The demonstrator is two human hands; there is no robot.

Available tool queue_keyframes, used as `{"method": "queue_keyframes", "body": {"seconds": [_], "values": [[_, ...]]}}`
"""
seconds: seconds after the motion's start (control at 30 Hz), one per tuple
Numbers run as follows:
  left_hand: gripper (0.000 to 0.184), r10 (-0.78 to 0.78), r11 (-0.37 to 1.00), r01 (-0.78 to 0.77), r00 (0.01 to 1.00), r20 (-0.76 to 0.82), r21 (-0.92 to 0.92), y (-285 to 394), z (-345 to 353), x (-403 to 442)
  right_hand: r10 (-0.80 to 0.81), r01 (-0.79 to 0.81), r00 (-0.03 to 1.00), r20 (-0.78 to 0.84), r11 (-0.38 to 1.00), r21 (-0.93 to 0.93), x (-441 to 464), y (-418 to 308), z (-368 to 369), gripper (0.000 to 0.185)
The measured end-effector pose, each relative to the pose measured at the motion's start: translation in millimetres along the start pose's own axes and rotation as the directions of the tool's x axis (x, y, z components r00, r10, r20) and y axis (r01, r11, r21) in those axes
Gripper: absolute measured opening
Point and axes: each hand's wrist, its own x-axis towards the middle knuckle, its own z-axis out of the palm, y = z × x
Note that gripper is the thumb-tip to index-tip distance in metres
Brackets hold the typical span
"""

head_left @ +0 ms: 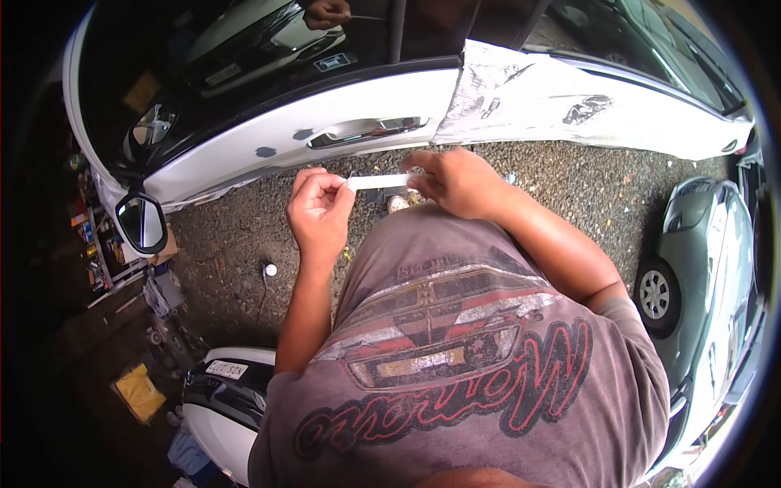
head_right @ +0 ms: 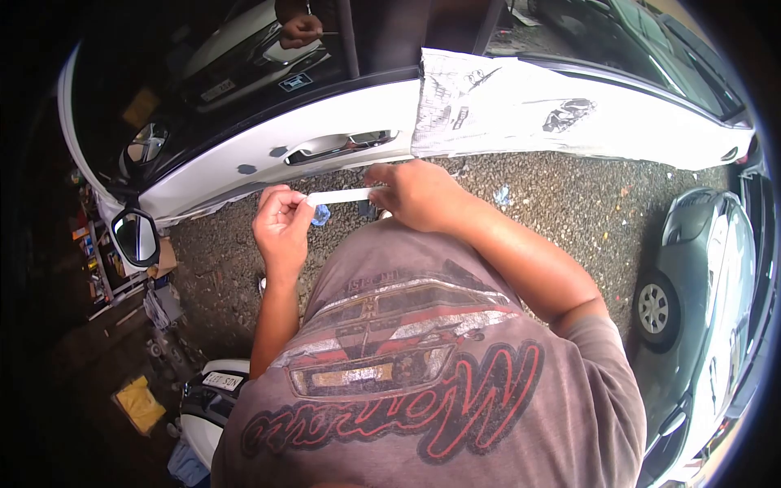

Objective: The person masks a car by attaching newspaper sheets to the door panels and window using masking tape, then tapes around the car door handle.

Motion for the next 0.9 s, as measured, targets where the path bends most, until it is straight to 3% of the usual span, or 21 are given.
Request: {"method": "queue_keyframes", "body": {"seconds": [0.07, 0.13, 0.17, 0.23, 0.57, 0.67, 0.73, 0.9], "values": [[0.012, 0.022, 1.000, -0.022, 1.000, -0.014, -0.004, 0, 0, 0, -0.014, 0.014, 1.000, 0.004, 1.000, 0.023, 1, -2, -4, 0.023], [0.013, 0.034, 0.999, -0.035, 0.999, -0.037, -0.014, 2, -1, -1, 0.131, -0.176, 0.976, 0.173, 0.944, 0.281, 2, -11, -14, 0.016], [0.013, 0.036, 0.999, -0.036, 0.999, -0.038, -0.013, 3, -2, -3, 0.129, -0.174, 0.977, 0.172, 0.944, 0.281, 3, -6, -11, 0.016], [0.013, 0.074, 0.996, -0.072, 0.997, -0.036, 0.057, 7, -1, -7, 0.159, -0.245, 0.963, 0.218, 0.853, 0.460, 4, 5, -3, 0.008], [0.014, 0.113, 0.989, -0.106, 0.992, -0.060, 0.106, 13, 1, -19, 0.113, -0.148, 0.987, 0.111, 0.906, 0.397, -3, 2, 5, 0.002], [0.015, 0.134, 0.984, -0.126, 0.989, -0.063, 0.123, 18, 2, -21, 0.130, -0.165, 0.985, 0.111, 0.892, 0.421, -2, 3, 7, 0.004], [0.016, 0.245, 0.934, -0.227, 0.969, -0.031, 0.274, 24, 9, -25, 0.165, -0.191, 0.981, 0.098, 0.882, 0.430, 1, 8, 9, 0.005], [0.018, 0.270, 0.913, -0.234, 0.961, -0.064, 0.334, 14, 14, -30, 0.281, -0.311, 0.950, 0.137, 0.794, 0.522, 5, 13, 15, 0.007]]}}
